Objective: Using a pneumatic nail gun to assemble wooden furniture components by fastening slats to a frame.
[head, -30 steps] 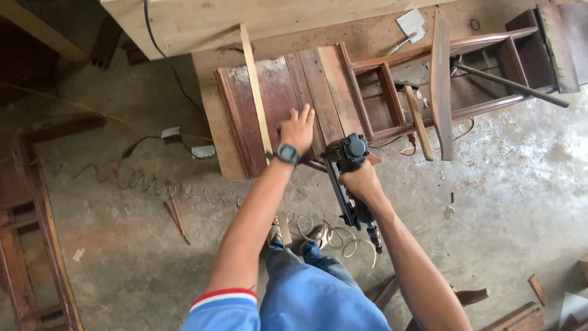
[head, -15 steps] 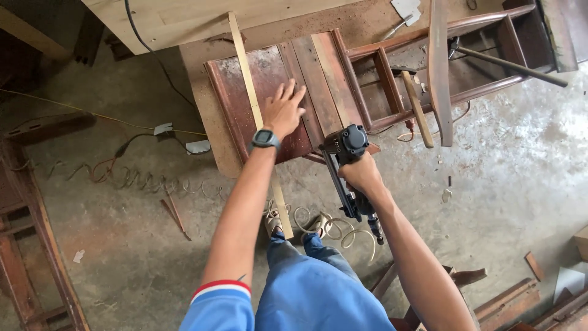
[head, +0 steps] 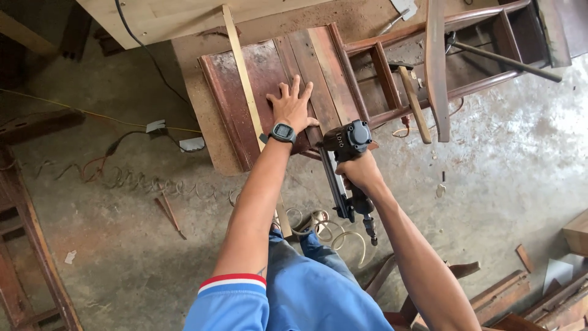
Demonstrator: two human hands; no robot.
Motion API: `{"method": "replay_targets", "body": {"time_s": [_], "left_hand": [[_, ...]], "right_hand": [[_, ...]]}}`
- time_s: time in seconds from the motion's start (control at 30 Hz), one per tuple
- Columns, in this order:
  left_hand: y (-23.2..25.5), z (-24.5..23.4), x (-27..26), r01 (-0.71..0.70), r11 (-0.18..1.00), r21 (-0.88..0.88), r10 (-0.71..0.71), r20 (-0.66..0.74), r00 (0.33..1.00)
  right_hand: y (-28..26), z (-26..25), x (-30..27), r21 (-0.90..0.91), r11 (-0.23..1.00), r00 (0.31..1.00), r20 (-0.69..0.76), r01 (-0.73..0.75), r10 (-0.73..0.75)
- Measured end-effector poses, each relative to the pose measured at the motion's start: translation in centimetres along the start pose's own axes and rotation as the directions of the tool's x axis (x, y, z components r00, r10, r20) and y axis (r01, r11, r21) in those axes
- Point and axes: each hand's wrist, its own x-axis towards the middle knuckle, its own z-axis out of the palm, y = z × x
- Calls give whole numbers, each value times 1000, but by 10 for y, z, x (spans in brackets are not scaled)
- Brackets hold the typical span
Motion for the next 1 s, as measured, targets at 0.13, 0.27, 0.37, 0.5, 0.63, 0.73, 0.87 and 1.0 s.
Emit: {"method": "replay_targets", "body": {"time_s": [0.13, 0.27, 0.37, 0.5, 0.63, 0.73, 0.87, 1.0], "left_hand": [[0, 2, 1, -5, 1000, 19, 5, -16, 1000], [0, 6, 2, -9, 1000, 21, 9, -23, 1000], [-1, 6, 1, -7, 1000, 25, 8, -22, 1000], [0, 4, -2, -16, 1000, 16, 16, 0, 1000], [-1, 1, -1, -12, 1000, 11, 12, 1, 1000], [-1, 0, -2, -14, 1000, 3, 14, -10, 1000], [-1, 1, -1, -20, 1000, -4, 20, -23, 1000], [0, -2, -2, -16, 1000, 14, 16, 3, 1000]], "right_hand": [[1, 2, 0, -64, 998, 1000, -2, 28, -28], [-5, 1, -3, -58, 998, 1000, -24, -3, 2], [-5, 8, 7, -110, 993, 999, -24, -32, 30], [13, 31, 20, -266, 963, 996, -84, -37, 15], [3, 26, 4, -167, 985, 993, -114, -32, 13], [0, 23, -6, 37, 998, 992, -111, -51, 55], [-1, 24, -7, 42, 998, 992, -114, -41, 45], [-6, 35, -16, -158, 986, 985, -171, -57, 30]]}}
